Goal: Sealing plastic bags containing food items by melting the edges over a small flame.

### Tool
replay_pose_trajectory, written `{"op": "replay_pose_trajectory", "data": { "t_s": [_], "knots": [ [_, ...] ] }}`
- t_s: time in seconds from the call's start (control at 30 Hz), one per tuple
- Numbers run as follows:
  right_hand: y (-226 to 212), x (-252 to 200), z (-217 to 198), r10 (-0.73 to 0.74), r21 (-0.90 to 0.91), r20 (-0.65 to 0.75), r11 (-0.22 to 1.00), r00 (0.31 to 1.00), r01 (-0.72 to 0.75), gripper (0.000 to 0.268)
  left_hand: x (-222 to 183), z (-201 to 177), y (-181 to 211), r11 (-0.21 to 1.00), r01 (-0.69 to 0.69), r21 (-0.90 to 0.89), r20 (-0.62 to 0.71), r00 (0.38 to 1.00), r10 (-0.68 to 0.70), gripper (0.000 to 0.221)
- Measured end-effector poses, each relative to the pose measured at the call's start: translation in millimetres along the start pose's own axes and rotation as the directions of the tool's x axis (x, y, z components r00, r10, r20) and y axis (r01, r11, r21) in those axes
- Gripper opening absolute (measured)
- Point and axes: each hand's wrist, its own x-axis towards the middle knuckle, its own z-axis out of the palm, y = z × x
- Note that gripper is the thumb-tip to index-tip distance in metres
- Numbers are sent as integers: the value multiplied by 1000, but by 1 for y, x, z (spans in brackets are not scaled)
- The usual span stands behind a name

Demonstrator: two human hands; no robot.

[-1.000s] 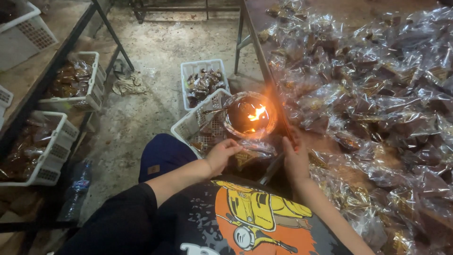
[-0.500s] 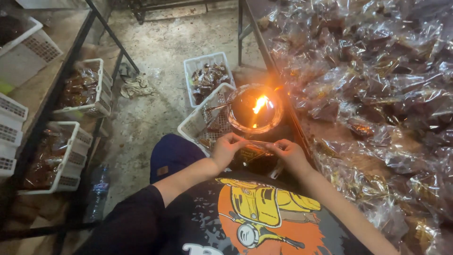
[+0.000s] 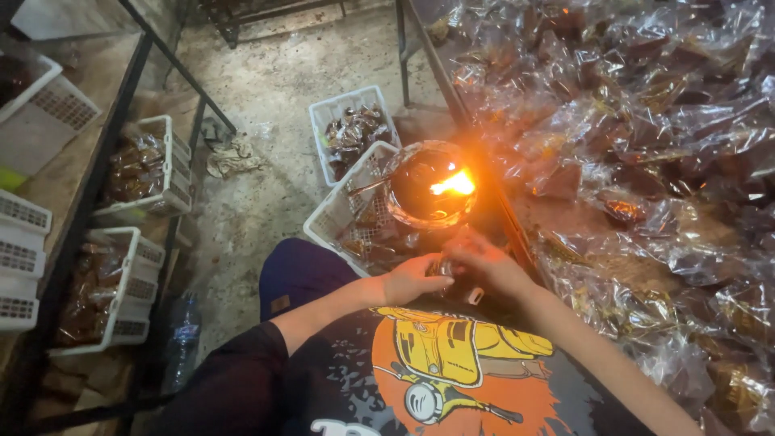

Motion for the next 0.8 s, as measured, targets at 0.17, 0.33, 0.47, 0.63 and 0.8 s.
{"op": "replay_pose_trajectory", "data": {
  "t_s": [0.17, 0.33, 0.47, 0.63, 0.8],
  "knots": [
    [51, 72, -54, -166, -41, -223, 986, 961, 161, 27, 15, -6, -17, 989, 38, -140, 100, 995, -24, 49],
    [67, 102, -75, -292, -45, -262, 956, 920, 290, 30, 41, -16, -29, 791, 62, -609, -36, 994, -106, 28],
    [66, 96, -74, -221, -52, -182, 975, 958, 215, 38, 39, -25, 13, 579, 175, -796, 13, 962, -272, 39],
    [63, 94, -73, -153, -94, -152, 986, 976, 139, 44, 34, -19, 11, 633, 132, -763, -27, 972, -235, 49],
    [13, 32, -26, -3, -103, -142, 995, 990, -12, 49, 11, -6, 17, 875, 12, -484, 98, 994, 41, 29]
  ]
}}
